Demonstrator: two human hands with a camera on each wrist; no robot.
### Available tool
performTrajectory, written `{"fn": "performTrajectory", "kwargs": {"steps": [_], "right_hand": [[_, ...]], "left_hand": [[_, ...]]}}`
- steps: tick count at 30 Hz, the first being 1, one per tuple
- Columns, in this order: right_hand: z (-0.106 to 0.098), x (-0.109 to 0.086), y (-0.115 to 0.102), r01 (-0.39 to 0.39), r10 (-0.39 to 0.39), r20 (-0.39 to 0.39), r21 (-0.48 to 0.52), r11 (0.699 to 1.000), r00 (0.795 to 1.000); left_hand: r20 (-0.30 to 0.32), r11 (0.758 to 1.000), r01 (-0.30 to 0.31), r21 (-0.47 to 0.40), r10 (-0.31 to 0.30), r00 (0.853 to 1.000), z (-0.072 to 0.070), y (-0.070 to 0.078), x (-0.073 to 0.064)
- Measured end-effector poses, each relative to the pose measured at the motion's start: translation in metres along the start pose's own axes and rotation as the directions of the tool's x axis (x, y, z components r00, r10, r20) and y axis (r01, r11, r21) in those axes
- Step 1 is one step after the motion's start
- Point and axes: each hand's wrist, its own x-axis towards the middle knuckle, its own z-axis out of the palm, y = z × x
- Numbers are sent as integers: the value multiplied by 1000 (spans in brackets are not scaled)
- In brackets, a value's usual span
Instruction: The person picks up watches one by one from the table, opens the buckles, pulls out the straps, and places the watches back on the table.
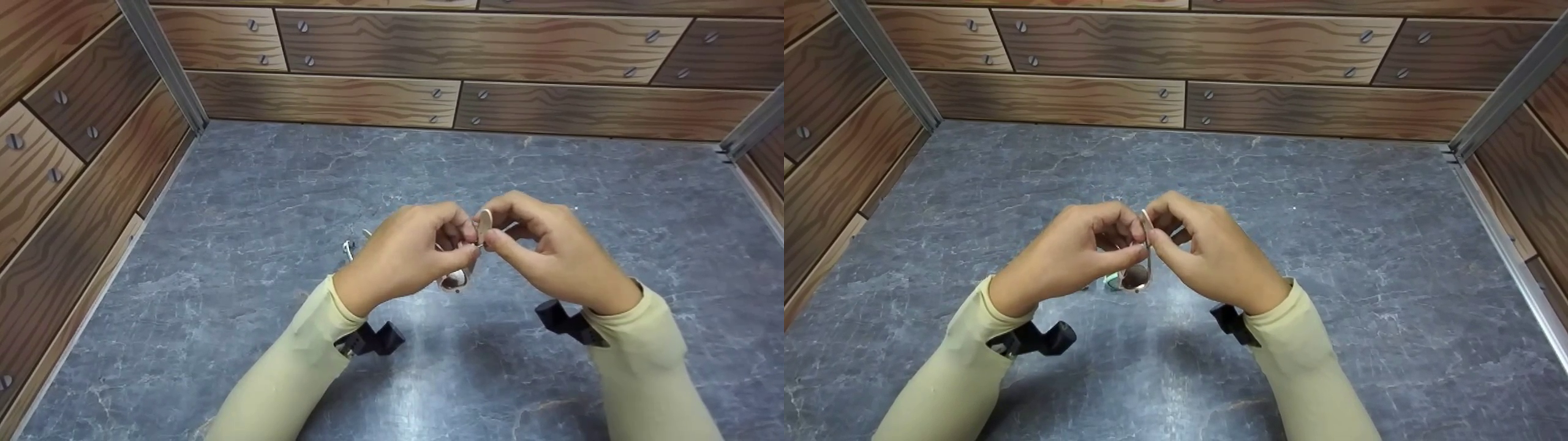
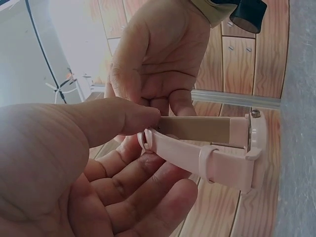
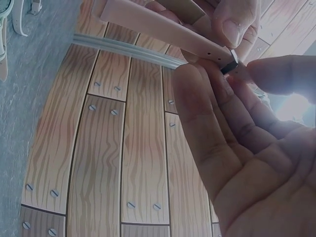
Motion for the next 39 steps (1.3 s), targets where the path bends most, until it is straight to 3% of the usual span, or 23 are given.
{"fn": "performTrajectory", "kwargs": {"steps": [16,26,39], "right_hand": [[0,0,-1,43,-43,21,-8,999,999],[0,0,-1,47,-47,28,-7,999,999],[0,-1,1,44,-43,42,-17,999,998]], "left_hand": [[0,999,21,36,-21,1000,0,0,1],[-25,998,-23,59,24,999,1,0,0],[-8,999,20,35,-19,1000,0,0,-1]]}}
